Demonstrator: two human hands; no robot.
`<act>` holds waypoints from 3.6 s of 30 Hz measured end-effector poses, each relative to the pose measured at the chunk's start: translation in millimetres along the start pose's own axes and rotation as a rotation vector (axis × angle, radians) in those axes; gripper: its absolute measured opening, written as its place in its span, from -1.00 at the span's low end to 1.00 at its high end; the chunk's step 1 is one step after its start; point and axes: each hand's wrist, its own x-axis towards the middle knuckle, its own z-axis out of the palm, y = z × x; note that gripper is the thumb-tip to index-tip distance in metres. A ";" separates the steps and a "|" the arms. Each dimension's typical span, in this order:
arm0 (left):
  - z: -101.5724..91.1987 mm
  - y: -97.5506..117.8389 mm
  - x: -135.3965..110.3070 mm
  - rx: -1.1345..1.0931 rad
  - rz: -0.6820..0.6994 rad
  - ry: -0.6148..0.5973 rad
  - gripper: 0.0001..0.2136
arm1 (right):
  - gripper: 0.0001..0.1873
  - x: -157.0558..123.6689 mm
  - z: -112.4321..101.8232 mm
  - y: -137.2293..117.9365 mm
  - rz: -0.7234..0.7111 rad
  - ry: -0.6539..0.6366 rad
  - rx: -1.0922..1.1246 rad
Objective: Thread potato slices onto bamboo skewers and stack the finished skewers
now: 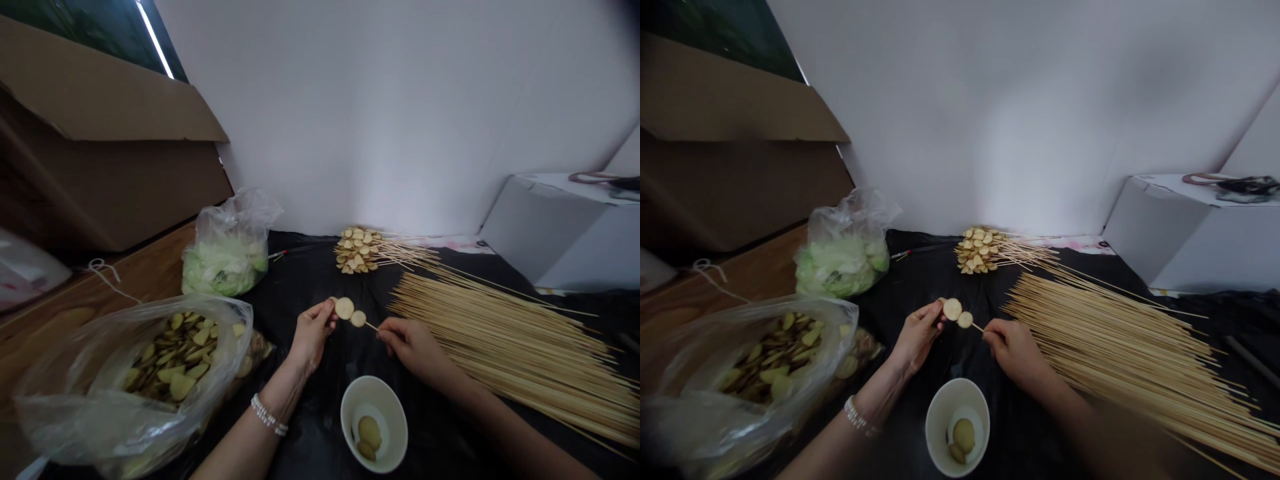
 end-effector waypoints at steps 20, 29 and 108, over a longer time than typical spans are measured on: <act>-3.9 5.4 3.2 -0.291 -0.444 -0.123 -0.86 | -0.76 21.4 -52.7 47.1 -0.105 0.596 -0.212; -10.0 0.5 6.2 -0.230 -0.433 -0.148 -0.84 | -0.73 23.4 -109.8 81.7 0.113 0.654 -0.396; -1.4 15.8 7.1 -0.474 -0.479 -0.086 -0.39 | -0.77 -21.5 -94.3 84.5 0.030 0.187 -0.757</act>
